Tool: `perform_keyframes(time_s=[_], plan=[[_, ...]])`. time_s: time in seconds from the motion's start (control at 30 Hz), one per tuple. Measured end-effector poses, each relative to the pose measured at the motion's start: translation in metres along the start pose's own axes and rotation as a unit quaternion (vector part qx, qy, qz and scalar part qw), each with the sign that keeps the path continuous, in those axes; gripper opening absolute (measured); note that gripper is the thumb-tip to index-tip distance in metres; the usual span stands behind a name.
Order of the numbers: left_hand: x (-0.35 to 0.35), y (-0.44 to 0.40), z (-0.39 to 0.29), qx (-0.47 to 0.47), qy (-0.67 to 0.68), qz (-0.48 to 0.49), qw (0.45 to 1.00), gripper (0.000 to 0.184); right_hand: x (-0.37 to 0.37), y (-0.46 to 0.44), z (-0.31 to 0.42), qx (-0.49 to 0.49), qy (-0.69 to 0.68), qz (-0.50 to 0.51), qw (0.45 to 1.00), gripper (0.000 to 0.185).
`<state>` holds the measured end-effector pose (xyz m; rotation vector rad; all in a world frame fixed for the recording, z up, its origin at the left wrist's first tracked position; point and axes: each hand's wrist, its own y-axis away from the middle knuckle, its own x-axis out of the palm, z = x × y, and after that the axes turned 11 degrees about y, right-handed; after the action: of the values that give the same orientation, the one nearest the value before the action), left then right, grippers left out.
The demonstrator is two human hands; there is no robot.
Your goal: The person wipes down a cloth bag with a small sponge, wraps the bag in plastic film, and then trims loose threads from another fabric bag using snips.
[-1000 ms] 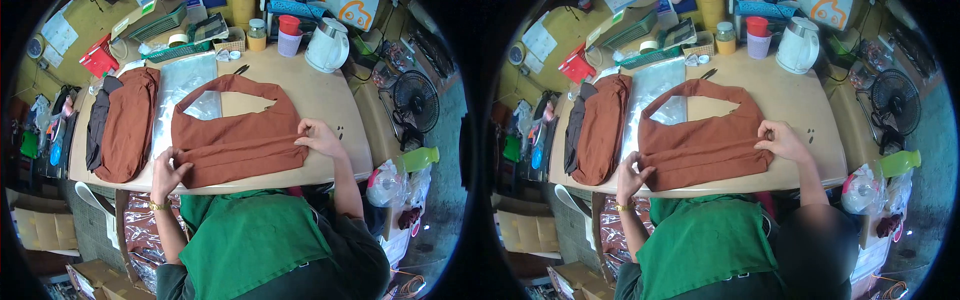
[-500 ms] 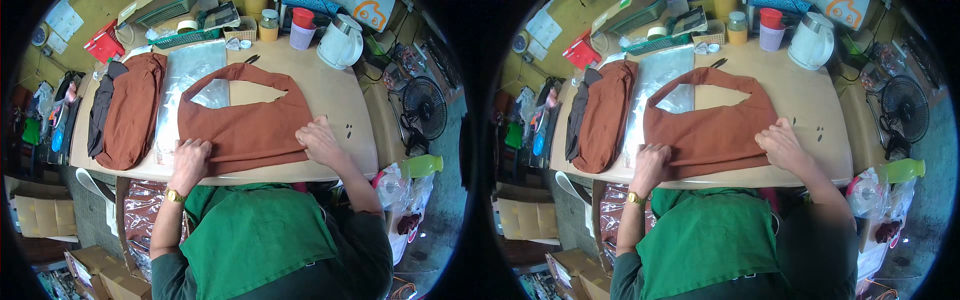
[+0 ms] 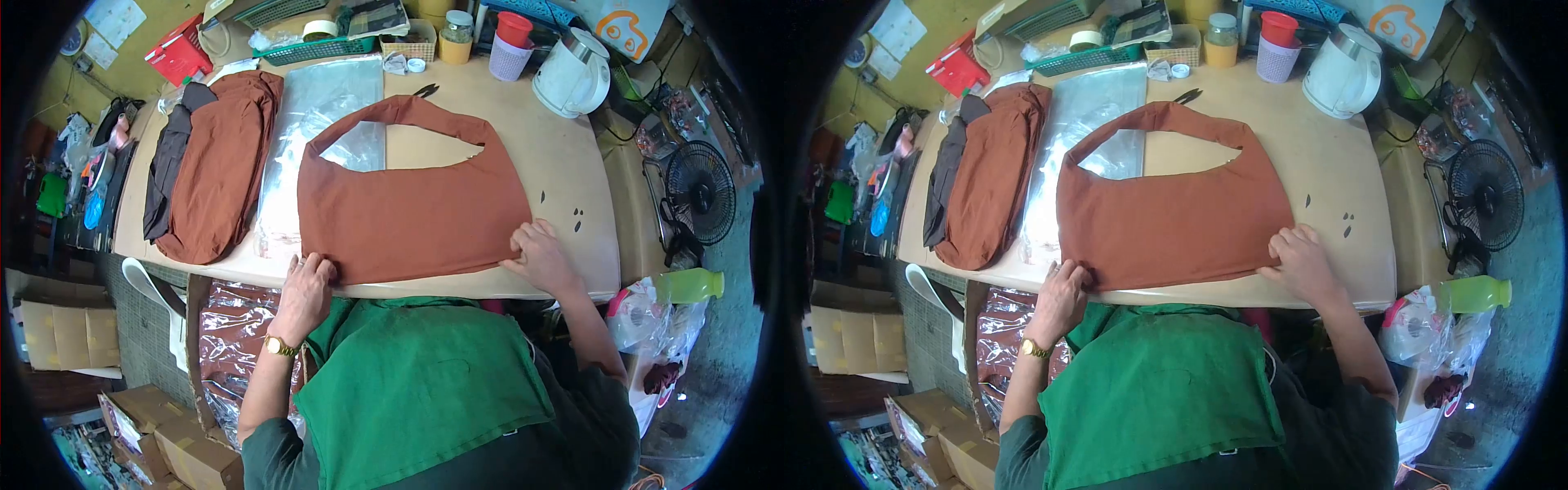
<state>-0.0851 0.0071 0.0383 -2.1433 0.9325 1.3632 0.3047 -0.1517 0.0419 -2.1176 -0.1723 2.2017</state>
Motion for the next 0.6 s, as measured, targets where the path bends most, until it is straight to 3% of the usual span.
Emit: perform_keyframes(time_s=[0.03, 0.1, 0.13, 0.2, 0.27, 0.33, 0.43, 0.6], plan=[[-0.012, 0.008, -0.008, -0.011, 0.005, 0.054, 0.998, 0.023, -0.017, 0.000, 0.003, -0.001, -0.001, -0.001, 1.000, 0.034], [-0.040, 0.011, -0.023, -0.047, -0.006, 0.163, 0.985, 0.036, -0.051, -0.003, 0.009, 0.070, 0.041, 0.214, 0.973, 0.037], [-0.042, 0.005, -0.028, -0.049, -0.006, 0.164, 0.985, 0.036, -0.053, -0.009, 0.014, 0.069, 0.041, 0.215, 0.973, 0.037], [-0.035, -0.018, -0.050, -0.048, 0.016, -0.116, 0.992, 0.048, -0.052, -0.029, 0.029, 0.150, -0.113, -0.023, 0.982, 0.049], [-0.007, -0.051, -0.058, -0.047, 0.023, -0.184, 0.981, 0.060, -0.016, -0.056, 0.042, 0.129, -0.074, -0.079, 0.986, 0.055], [0.031, -0.065, -0.051, -0.046, -0.047, -0.172, 0.983, 0.072, 0.015, -0.067, 0.050, 0.109, -0.033, -0.141, 0.984, 0.062], [0.059, -0.063, -0.038, -0.088, -0.067, -0.147, 0.983, 0.079, 0.040, -0.061, 0.057, 0.100, 0.046, -0.022, 0.994, 0.074], [0.063, -0.062, -0.026, -0.110, -0.035, -0.105, 0.988, 0.079, 0.048, -0.058, 0.054, 0.114, 0.056, -0.011, 0.992, 0.075]])
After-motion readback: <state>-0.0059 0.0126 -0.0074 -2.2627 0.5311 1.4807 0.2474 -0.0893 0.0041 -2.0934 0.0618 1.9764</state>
